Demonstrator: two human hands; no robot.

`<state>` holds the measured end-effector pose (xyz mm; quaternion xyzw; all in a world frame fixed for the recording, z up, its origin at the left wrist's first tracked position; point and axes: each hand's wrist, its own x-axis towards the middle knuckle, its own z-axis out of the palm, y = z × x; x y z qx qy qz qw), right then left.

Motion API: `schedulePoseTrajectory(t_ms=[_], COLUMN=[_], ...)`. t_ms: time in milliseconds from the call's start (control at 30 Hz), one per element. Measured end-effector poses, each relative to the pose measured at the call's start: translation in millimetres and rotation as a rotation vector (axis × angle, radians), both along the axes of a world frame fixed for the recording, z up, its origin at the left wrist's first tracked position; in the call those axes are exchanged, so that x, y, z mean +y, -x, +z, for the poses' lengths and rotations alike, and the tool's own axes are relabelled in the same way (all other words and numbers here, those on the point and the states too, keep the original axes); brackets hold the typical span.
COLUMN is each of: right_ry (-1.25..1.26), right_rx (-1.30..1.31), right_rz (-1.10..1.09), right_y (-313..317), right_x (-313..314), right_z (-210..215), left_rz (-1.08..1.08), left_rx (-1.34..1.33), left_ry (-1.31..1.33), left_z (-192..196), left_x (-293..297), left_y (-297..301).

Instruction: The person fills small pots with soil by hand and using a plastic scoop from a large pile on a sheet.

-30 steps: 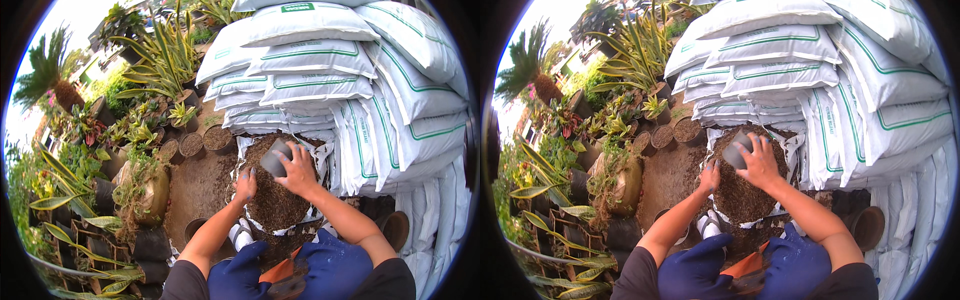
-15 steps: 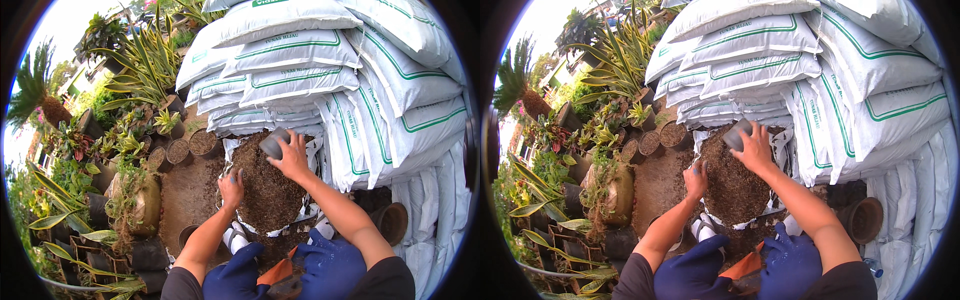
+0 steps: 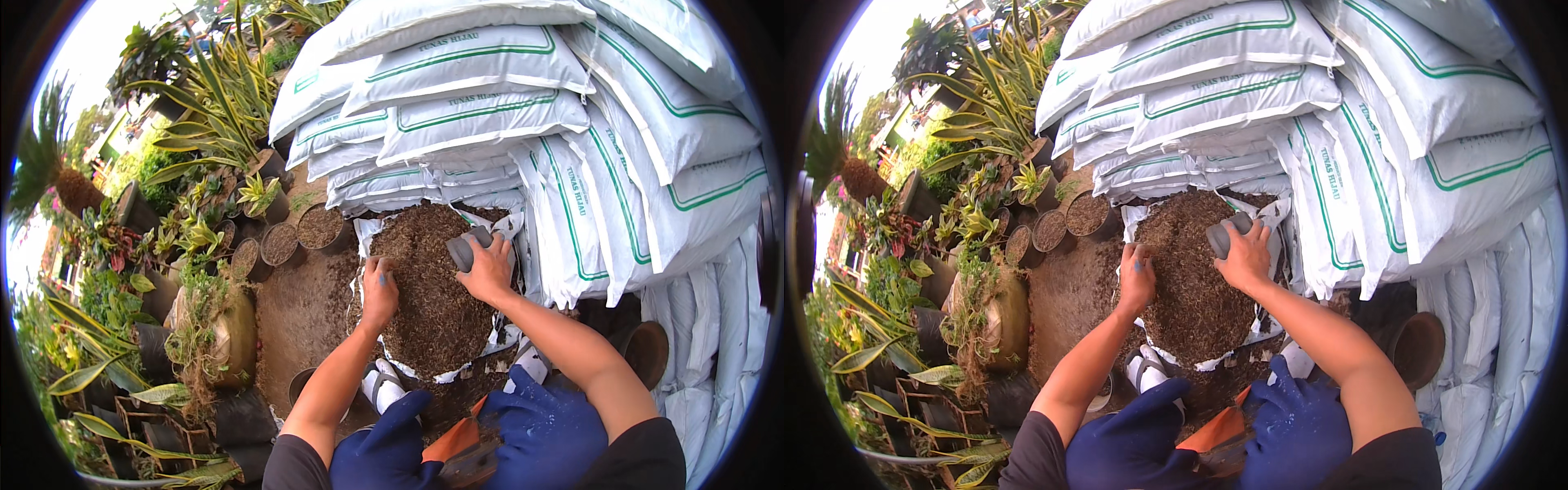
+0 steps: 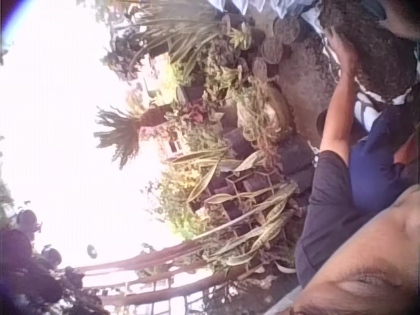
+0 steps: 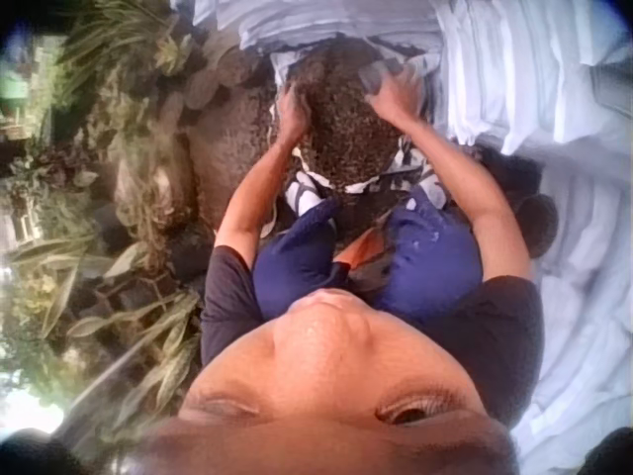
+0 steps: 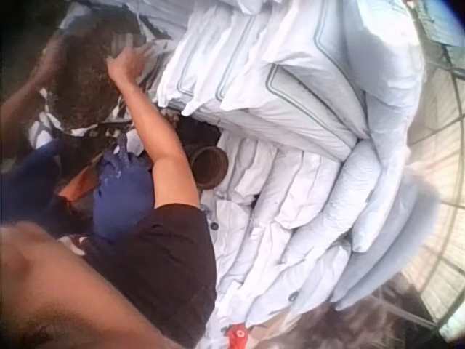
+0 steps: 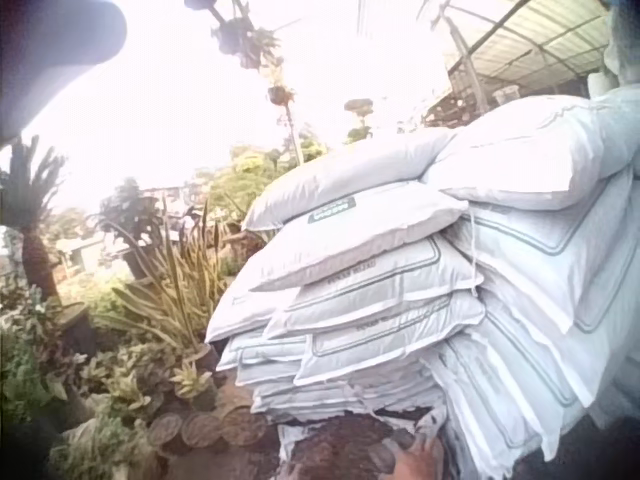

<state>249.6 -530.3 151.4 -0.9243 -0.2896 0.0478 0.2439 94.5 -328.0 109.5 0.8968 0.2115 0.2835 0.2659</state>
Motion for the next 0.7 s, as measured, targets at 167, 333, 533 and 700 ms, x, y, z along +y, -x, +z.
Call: schedulePoseTrajectory(t_ms=[167,333,533,700], right_ry=[-0.081,-0.200,-0.316,-0.213], right_rx=[0.087,0.003,-0.195,-0.207], right_rz=[-0.041,0.085,0.291,0.093], right_y=[1.0,2.4,8.2,-17.9], right_x=[-3.4,-14.5,-10.8,-23.6], right_z=[8.9,36.4,64.9,43.9], left_rz=[-0.010,0.013,0.015,-0.027], left_rx=[0.050,0.140,0.269,0.418], left_ry=[0.065,0.029,0.027,0.161], left_z=[-1.8,8.8,-5.6,-8.5], left_x=[4.2,-13.4,-27.7,-40.2], left_y=[1.1,-9.4,-3.8,0.9])
